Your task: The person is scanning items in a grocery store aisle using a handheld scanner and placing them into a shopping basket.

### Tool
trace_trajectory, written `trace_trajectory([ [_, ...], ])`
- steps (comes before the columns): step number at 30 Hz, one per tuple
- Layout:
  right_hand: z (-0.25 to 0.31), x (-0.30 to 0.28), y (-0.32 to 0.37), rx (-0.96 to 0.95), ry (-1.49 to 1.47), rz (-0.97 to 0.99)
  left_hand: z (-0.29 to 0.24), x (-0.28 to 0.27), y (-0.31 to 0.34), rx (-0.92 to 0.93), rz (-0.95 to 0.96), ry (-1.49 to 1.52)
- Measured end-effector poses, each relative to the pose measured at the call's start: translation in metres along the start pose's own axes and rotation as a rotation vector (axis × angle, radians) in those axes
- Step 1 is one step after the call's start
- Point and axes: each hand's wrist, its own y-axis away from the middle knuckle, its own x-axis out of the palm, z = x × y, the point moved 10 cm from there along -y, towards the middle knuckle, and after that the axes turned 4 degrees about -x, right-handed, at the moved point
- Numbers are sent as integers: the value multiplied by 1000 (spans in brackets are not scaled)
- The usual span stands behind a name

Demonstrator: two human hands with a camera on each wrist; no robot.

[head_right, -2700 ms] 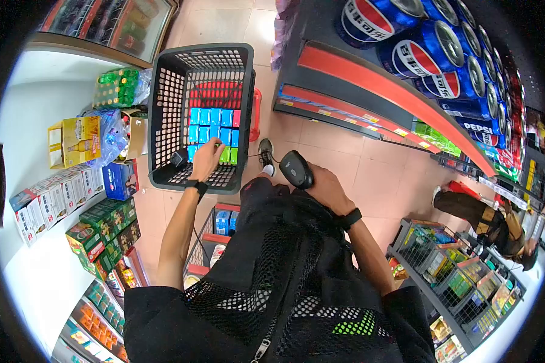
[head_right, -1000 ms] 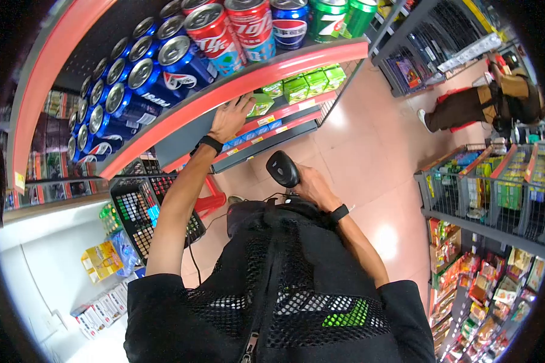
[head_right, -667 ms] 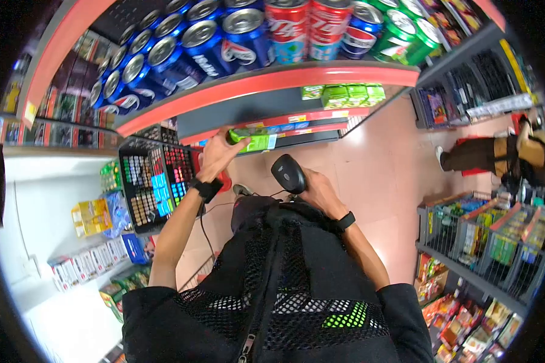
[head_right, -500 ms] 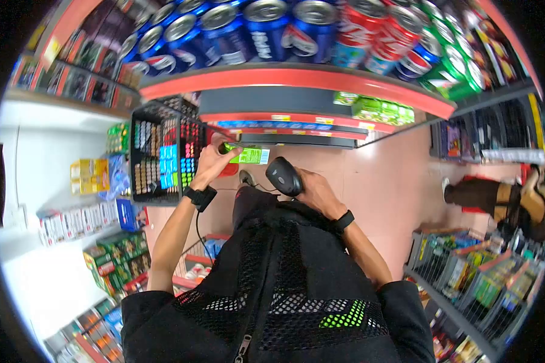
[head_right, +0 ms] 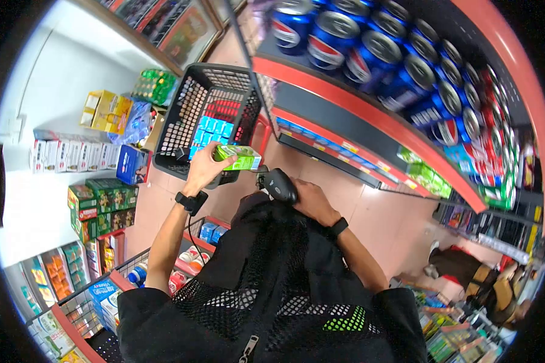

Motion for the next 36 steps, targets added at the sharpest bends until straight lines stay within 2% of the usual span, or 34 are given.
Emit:
trace_trajectory([
  [2, 7, 10, -21, 18, -15, 44, 17, -33, -13, 50, -109, -34],
  [4, 19, 18, -37, 46, -26, 58, 38, -56, -34, 16, -87, -94],
  [6, 22, 25, -53, 84, -39, 71, 46, -73, -57, 191, -229, -159],
  [8, 16, 35, -64, 195, -4, 126, 56, -72, -90, 317, -230, -179],
  [9, 19, 38, -71, 205, -4, 136, 64, -67, -109, 297, -189, -187],
  [10, 19, 39, -76, 247, -17, 147, 71, -61, -128, 277, -147, -194],
  [12, 16, 45, -79, 320, -37, 158, 78, -41, -163, 390, -106, -221],
  [14, 11, 40, -81, 319, -42, 63, 85, -17, -199, 414, -59, -231],
  [18, 11, 32, -87, 477, -43, 36, 96, 39, -259, 472, 2, -284],
  [20, 11, 29, -89, 560, -63, 27, 104, 76, -279, 450, 148, -362],
  [22, 7, 31, -89, 624, -82, 23, 113, 103, -293, 470, 188, -349],
  [24, 2, 39, -85, 684, -103, 22, 117, 120, -304, 512, 145, -354],
  [26, 2, 41, -84, 671, -109, -55, 123, 141, -306, 521, 186, -357],
  [29, 4, 39, -89, 746, -147, -68, 110, 144, -311, 577, 128, -310],
  [32, 3, 36, -89, 769, -145, -81, 115, 162, -318, 627, 172, -448],
  [36, 6, 23, -87, 808, -150, -154, 123, 173, -320, 604, 238, -454],
])
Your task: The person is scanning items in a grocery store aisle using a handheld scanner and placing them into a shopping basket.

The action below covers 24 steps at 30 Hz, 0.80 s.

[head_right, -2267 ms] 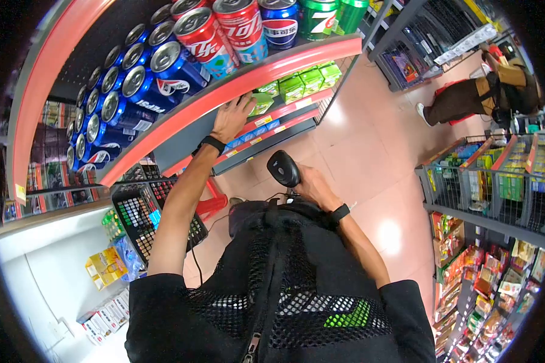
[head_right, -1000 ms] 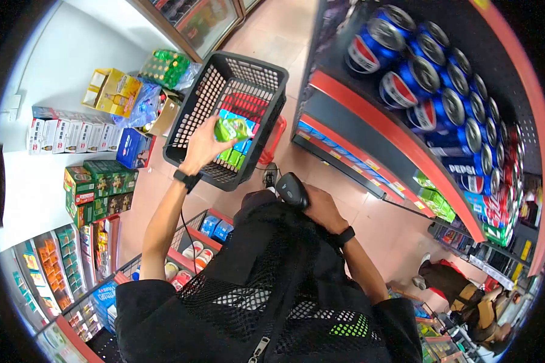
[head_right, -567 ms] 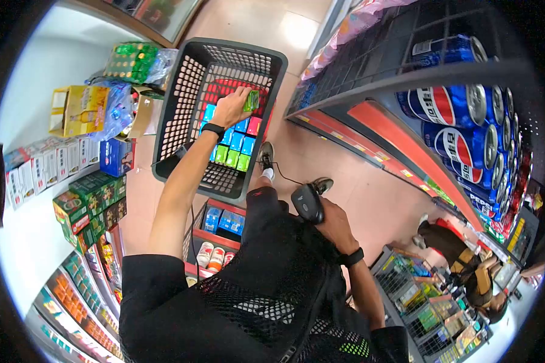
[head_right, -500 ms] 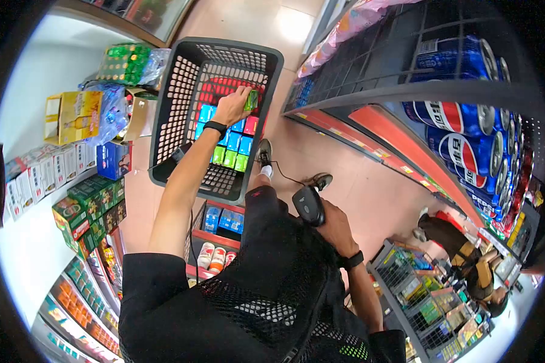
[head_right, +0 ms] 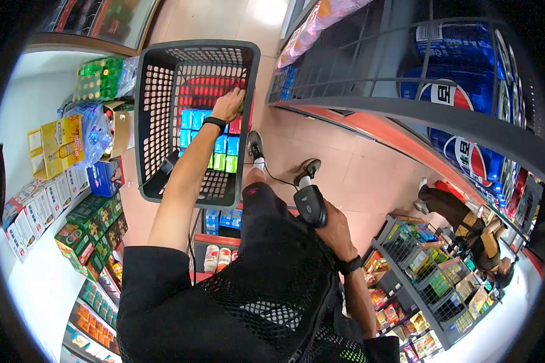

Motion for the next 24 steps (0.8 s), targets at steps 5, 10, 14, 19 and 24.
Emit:
trace_trajectory([
  [5, -22, 4, 3, 38, 16, 8, 7, 10, 2, -43, 14, 106],
  [10, -20, 5, 6, 62, 38, 27, 12, 21, 2, -107, 15, 133],
  [14, -9, -3, 3, 29, 49, 14, 10, 21, 2, -103, 96, 166],
  [19, -22, -5, -5, -100, 66, 21, 3, -59, 38, -94, -351, 144],
  [24, -22, -11, -16, -231, 94, 73, -25, -139, 120, -285, -397, 320],
])
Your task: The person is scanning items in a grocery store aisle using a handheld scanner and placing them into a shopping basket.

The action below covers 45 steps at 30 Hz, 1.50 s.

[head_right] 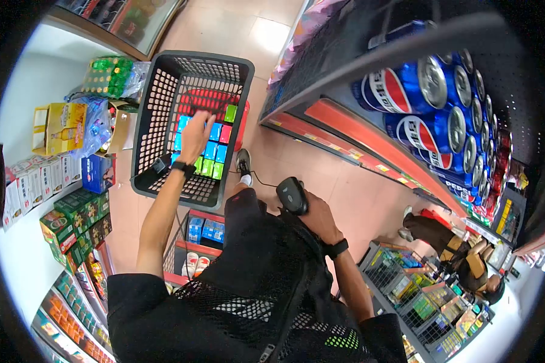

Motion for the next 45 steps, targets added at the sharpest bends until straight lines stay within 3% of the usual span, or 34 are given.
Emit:
trace_trajectory([
  [1, -3, -1, 0, -15, -12, 32, -11, -10, 16, -58, 44, 17],
  [4, -22, -10, 3, -85, -21, 23, -83, -29, 69, 128, -12, 218],
  [7, -47, -27, 10, -116, -31, -33, -159, -2, 94, 263, 195, 153],
  [11, -84, -69, 42, -75, -32, -113, -260, 70, 96, 437, 368, 95],
  [15, -152, -114, 79, -49, -53, -296, -393, 128, 91, 765, 325, 199],
  [17, -185, -134, 104, -64, -90, -402, -448, 174, 75, 803, 429, 98],
  [19, -200, -157, 129, -72, -121, -488, -495, 221, 51, 684, 631, 71],
  [21, -229, -169, 155, -31, -146, -564, -540, 259, 33, 966, 196, 2],
  [22, -239, -172, 167, -10, -149, -599, -550, 294, 23, 1010, 223, 1],
  [24, -252, -181, 191, 15, -151, -687, -556, 369, -6, 808, 511, -13],
  [28, -277, -181, 212, 92, -266, -690, -602, 388, -11, 819, 563, -20],
  [34, -283, -166, 209, 61, -309, -563, -579, 369, -9, 695, 616, -65],
  [45, -276, -170, 199, -79, -290, -566, -563, 310, -20, 464, 611, -72],
])
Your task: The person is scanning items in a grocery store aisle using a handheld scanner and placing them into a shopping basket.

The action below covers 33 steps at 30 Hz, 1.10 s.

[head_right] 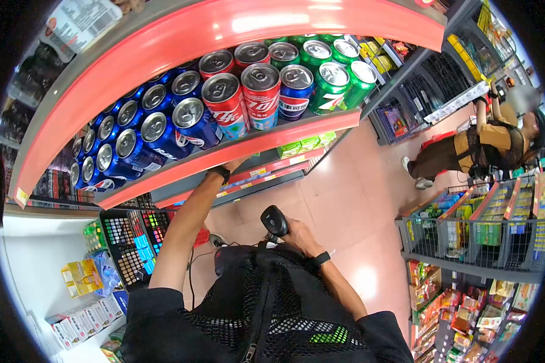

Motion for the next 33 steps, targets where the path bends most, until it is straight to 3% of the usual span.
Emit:
trace_trajectory([
  [7, 7, 0, -11, -9, -16, 26, 20, -25, 67, -174, -20, 42],
  [8, 12, -1, -15, -31, -27, 8, 31, -35, 80, -136, -188, 50],
  [9, 18, -3, -19, -54, -39, -9, 37, -37, 94, -150, -195, 46],
  [12, 45, 6, -30, -104, -8, 76, 76, -45, 149, -350, -283, 282],
  [15, 56, 35, -40, -158, 14, 196, 94, -54, 197, -374, -373, 262],
  [17, 73, 52, -43, -248, 42, 252, 107, -58, 226, -494, -346, 262],
  [21, 82, 95, -44, -319, 101, 405, 126, -73, 290, -523, -508, 175],
  [23, 92, 112, -37, -308, 101, 475, 135, -68, 319, -589, -418, 441],
  [24, 102, 119, -36, -327, 102, 520, 132, -79, 335, -618, -431, 425],
  [25, 112, 124, -36, -327, 100, 570, 131, -92, 347, -494, -557, 323],
  [28, 118, 152, -37, -349, 140, 666, 149, -104, 393, -475, -598, 530],
  [29, 117, 161, -40, -357, 175, 675, 146, -119, 409, -423, -662, 478],
  [33, 153, 193, -51, -387, 202, 734, 200, -155, 465, -509, -748, 408],
])
